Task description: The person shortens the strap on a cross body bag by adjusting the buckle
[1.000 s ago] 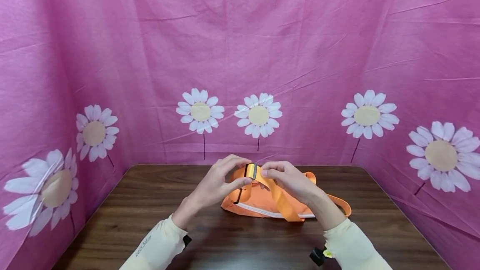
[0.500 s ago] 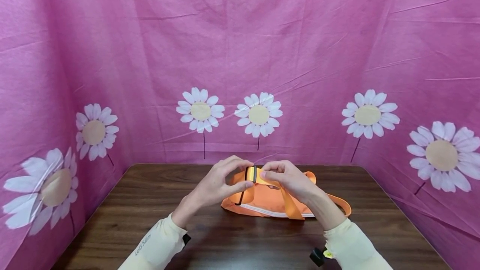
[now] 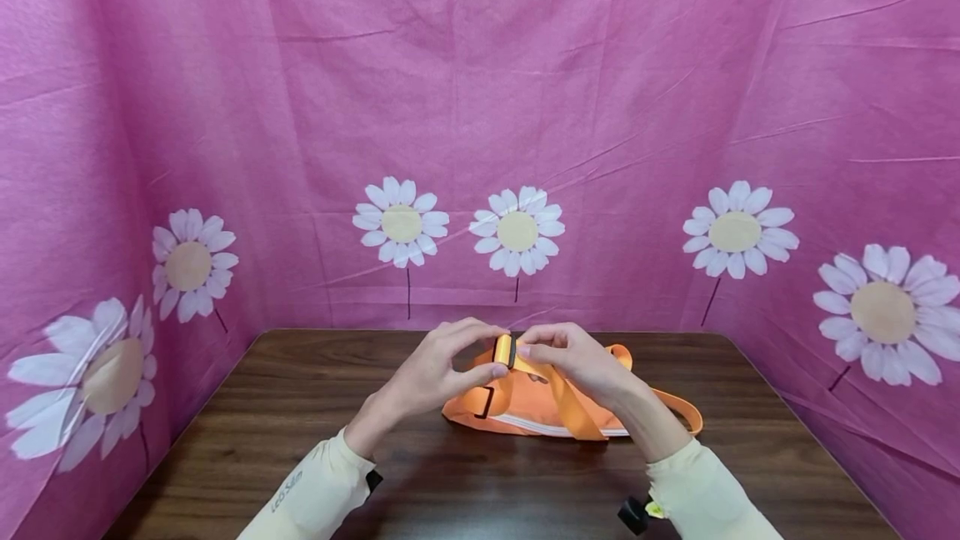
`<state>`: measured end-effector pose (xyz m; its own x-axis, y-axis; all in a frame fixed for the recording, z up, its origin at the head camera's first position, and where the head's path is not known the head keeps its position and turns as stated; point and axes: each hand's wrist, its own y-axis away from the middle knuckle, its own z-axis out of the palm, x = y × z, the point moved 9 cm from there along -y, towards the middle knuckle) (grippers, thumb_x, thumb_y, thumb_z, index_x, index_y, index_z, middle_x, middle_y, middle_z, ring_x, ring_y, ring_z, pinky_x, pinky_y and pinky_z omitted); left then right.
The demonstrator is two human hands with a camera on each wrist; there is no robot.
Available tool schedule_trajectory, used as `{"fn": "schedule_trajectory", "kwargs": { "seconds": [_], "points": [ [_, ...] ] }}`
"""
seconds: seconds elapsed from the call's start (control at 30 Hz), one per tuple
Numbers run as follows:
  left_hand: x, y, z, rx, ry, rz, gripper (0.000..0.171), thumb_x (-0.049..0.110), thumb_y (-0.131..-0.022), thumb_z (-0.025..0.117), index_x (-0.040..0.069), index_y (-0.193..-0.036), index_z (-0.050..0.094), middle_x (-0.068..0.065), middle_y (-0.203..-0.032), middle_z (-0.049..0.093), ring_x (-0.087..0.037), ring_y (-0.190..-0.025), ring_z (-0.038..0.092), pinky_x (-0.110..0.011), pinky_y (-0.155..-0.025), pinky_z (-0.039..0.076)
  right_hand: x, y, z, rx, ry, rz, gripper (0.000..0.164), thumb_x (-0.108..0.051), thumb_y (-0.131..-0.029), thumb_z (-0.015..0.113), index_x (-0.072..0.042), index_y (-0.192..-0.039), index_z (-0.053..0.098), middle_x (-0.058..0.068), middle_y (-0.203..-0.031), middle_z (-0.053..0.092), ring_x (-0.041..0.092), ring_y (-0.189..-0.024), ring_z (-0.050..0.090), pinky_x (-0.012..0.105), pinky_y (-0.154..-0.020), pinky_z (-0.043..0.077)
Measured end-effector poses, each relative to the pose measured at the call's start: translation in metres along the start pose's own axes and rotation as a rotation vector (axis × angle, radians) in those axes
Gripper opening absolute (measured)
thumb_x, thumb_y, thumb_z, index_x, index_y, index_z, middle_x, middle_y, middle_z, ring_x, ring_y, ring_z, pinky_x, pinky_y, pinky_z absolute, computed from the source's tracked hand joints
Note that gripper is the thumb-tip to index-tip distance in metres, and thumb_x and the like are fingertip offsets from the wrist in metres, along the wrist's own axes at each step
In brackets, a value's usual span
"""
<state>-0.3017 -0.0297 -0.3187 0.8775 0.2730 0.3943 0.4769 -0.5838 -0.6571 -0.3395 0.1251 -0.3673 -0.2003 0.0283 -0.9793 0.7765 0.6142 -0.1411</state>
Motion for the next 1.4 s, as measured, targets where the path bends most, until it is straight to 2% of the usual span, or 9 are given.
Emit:
{"fn": "schedule_trajectory", "kwargs": {
  "seconds": [0.23, 0.37, 0.53, 0.67, 0.83, 1.0, 1.2, 1.4],
  "points": [
    [-0.004, -0.001, -0.009, 0.019, -0.004, -0.044, 0.043, 0.035, -0.096, 0.074, 0.018, -0.134, 0.065, 0.016, -0.123, 0.063, -0.013, -0.111, 0.061, -0.040, -0.095, 0.047, 0.003, 0.004, -0.012, -0.010, 0.032, 0.007, 0.021, -0.017, -0.100, 0.066, 0.000, -0.110, 0.071, 0.007, -0.089, 0.056, 0.021, -0.084, 0.053, 0.034, -0.073, 0.046],
    [-0.006, -0.001, -0.007, 0.015, 0.024, -0.044, 0.042, 0.031, -0.096, 0.075, 0.016, -0.133, 0.065, 0.013, -0.122, 0.064, -0.012, -0.112, 0.062, -0.038, -0.095, 0.049, 0.002, 0.003, -0.010, -0.032, -0.008, -0.008, 0.020, -0.015, -0.099, 0.067, 0.002, -0.111, 0.071, 0.008, -0.088, 0.057, 0.021, -0.084, 0.053, 0.035, -0.076, 0.046],
    [-0.006, 0.000, -0.006, 0.012, 0.066, -0.048, 0.042, 0.028, -0.094, 0.077, 0.017, -0.132, 0.064, 0.012, -0.121, 0.065, -0.009, -0.110, 0.062, -0.037, -0.094, 0.051, 0.000, 0.003, -0.006, -0.051, -0.016, -0.014, 0.020, -0.014, -0.100, 0.065, 0.002, -0.110, 0.071, 0.007, -0.086, 0.054, 0.021, -0.080, 0.052, 0.035, -0.074, 0.045],
    [-0.006, 0.000, -0.002, -0.015, 0.082, -0.048, 0.043, 0.030, -0.092, 0.079, 0.018, -0.131, 0.064, 0.013, -0.120, 0.065, -0.008, -0.109, 0.062, -0.039, -0.092, 0.052, -0.001, 0.003, -0.002, -0.062, -0.007, -0.017, 0.020, -0.014, -0.100, 0.064, 0.003, -0.109, 0.070, 0.007, -0.081, 0.051, 0.020, -0.076, 0.051, 0.034, -0.072, 0.044],
    [-0.005, 0.001, 0.005, -0.070, 0.036, -0.036, 0.045, 0.038, -0.092, 0.078, 0.020, -0.131, 0.063, 0.016, -0.120, 0.064, -0.006, -0.112, 0.059, -0.038, -0.097, 0.046, -0.001, 0.001, 0.004, -0.089, 0.003, -0.021, 0.020, -0.016, -0.101, 0.064, 0.002, -0.108, 0.070, 0.007, -0.077, 0.051, 0.021, -0.071, 0.051, 0.035, -0.071, 0.046],
    [-0.005, 0.001, 0.008, -0.080, 0.011, -0.042, 0.046, 0.040, -0.094, 0.076, 0.020, -0.133, 0.061, 0.018, -0.114, 0.065, -0.003, -0.106, 0.061, -0.038, -0.096, 0.044, 0.001, 0.000, 0.006, -0.084, 0.014, -0.003, 0.022, -0.020, -0.101, 0.065, -0.001, -0.109, 0.072, 0.008, -0.079, 0.056, 0.023, -0.075, 0.054, 0.038, -0.076, 0.048],
    [-0.005, 0.000, 0.003, -0.073, 0.046, -0.059, 0.044, 0.036, -0.096, 0.074, 0.017, -0.133, 0.059, 0.013, -0.110, 0.067, -0.005, -0.101, 0.064, -0.037, -0.090, 0.050, 0.005, 0.000, -0.001, -0.081, 0.030, 0.015, 0.021, -0.019, -0.103, 0.062, -0.001, -0.109, 0.072, 0.010, -0.078, 0.052, 0.024, -0.078, 0.053, 0.041, -0.079, 0.045],
    [-0.009, 0.001, -0.009, -0.032, 0.072, -0.088, 0.041, 0.028, -0.095, 0.076, 0.018, -0.131, 0.059, 0.012, -0.107, 0.068, -0.006, -0.098, 0.065, -0.039, -0.086, 0.053, 0.009, 0.004, -0.009, -0.118, 0.029, 0.031, 0.023, -0.020, -0.104, 0.060, 0.002, -0.106, 0.068, 0.012, -0.074, 0.051, 0.025, -0.073, 0.052, 0.041, -0.075, 0.045]
  ]
}}
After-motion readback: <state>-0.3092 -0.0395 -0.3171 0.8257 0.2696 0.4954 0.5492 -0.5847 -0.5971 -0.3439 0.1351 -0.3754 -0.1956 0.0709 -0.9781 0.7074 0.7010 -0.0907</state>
